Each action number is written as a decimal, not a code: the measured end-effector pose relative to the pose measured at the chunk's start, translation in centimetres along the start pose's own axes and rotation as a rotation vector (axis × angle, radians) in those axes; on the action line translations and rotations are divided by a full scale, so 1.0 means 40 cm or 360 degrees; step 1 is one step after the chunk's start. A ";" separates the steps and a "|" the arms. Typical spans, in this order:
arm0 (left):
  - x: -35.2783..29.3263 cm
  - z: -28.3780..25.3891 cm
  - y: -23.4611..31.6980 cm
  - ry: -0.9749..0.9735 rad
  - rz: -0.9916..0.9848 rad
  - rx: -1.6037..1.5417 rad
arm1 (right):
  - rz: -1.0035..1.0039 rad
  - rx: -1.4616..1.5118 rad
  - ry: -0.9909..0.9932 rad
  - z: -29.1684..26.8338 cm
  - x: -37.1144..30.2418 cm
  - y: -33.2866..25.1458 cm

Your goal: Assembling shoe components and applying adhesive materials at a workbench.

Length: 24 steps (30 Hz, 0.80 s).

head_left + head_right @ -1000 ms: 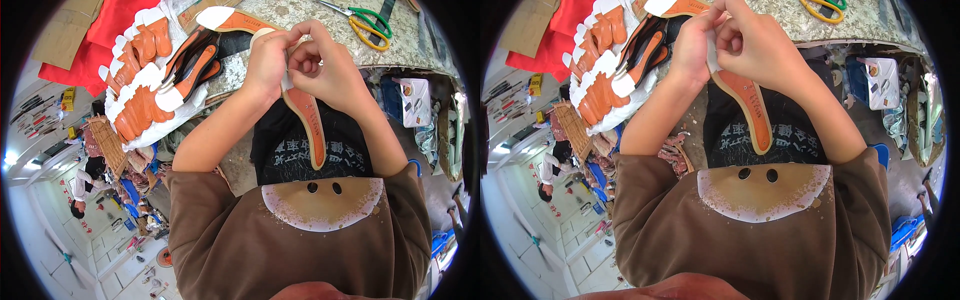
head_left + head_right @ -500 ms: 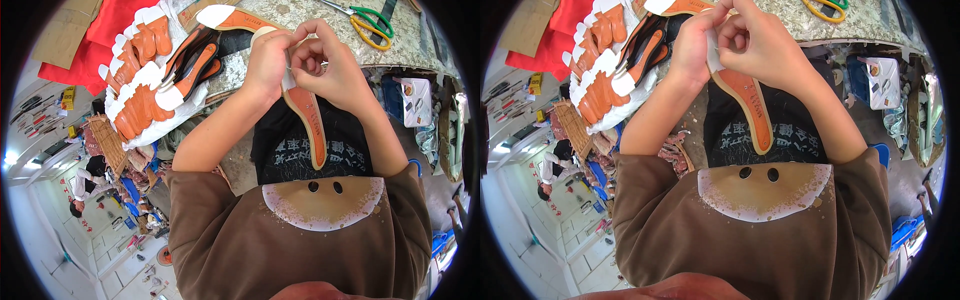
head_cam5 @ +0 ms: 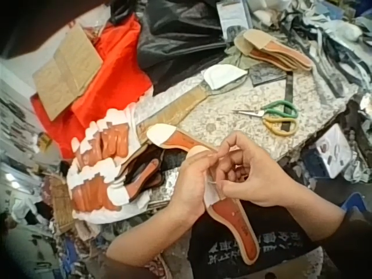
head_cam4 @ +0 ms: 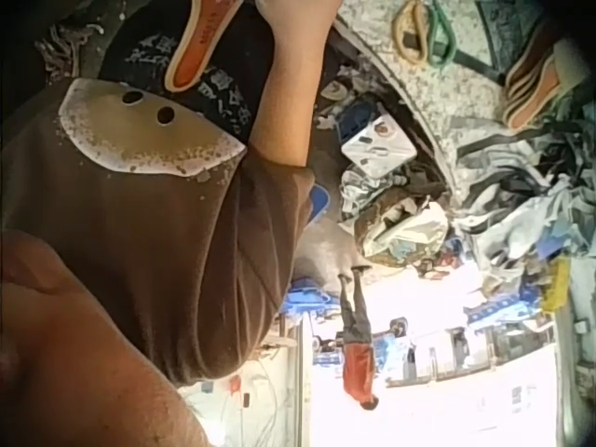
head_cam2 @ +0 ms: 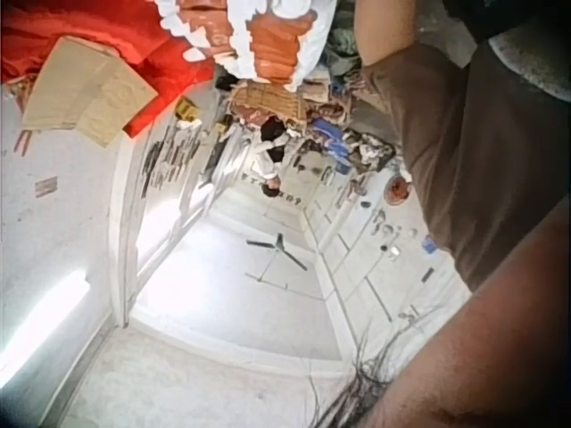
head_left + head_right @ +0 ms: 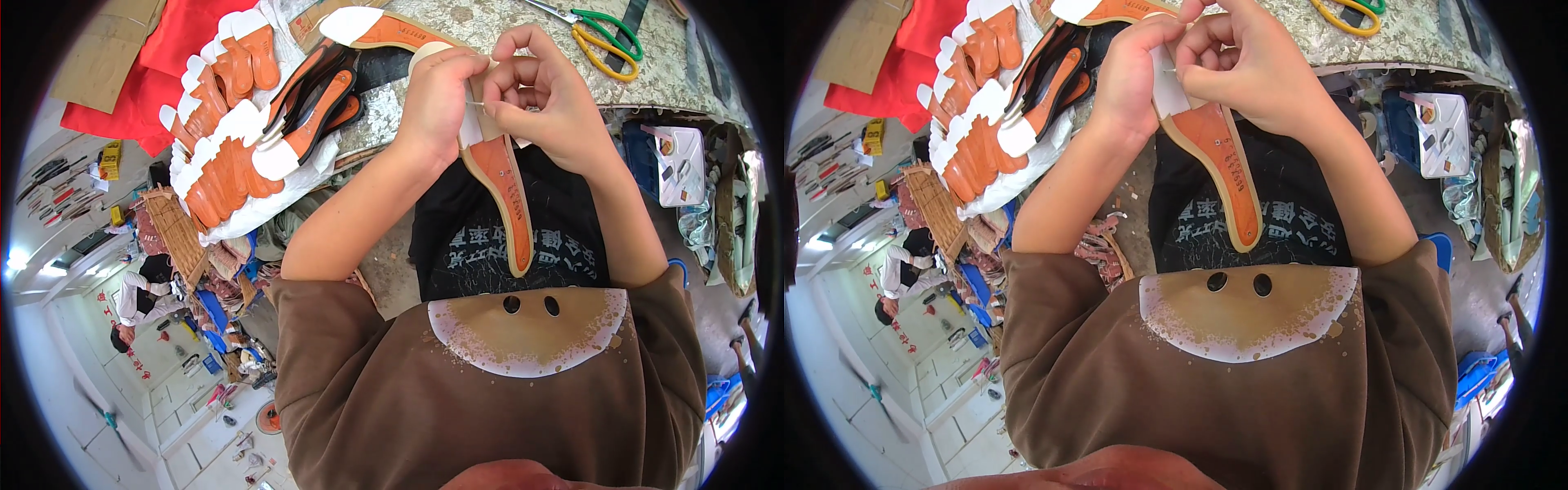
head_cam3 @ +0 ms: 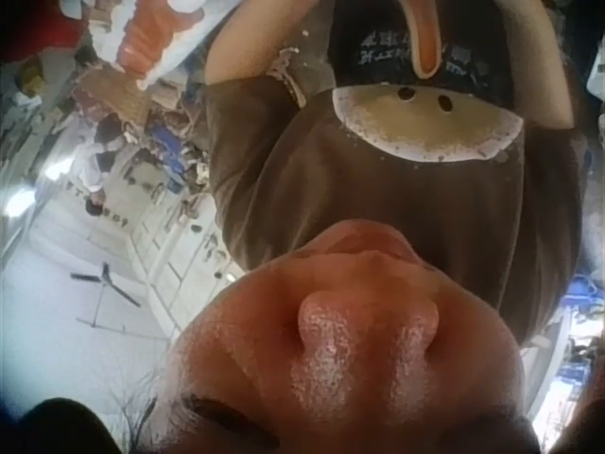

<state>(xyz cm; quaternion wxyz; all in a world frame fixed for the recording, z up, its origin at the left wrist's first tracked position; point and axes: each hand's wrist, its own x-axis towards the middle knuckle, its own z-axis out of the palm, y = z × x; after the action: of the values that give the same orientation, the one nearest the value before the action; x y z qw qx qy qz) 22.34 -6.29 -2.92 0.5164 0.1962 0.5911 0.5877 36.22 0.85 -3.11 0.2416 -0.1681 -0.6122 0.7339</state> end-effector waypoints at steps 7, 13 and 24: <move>0.001 0.002 0.002 0.0014 -0.0074 -0.0135 | -0.0113 0.0113 0.0278 -0.033 0.002 0.038; 0.011 -0.030 -0.013 -0.0103 -0.0049 0.0016 | -0.0275 -0.0452 0.0218 0.015 -0.035 0.006; -0.022 -0.015 0.016 0.0139 -0.0075 -0.0137 | -0.0181 -0.0220 -0.0390 -0.041 -0.168 -0.005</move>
<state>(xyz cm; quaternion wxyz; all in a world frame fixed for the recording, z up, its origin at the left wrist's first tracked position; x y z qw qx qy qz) 21.96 -7.17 -2.13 0.5117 0.1341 0.5918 0.6083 42.69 -1.56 -3.56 0.1940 -0.0587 -0.6947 0.6901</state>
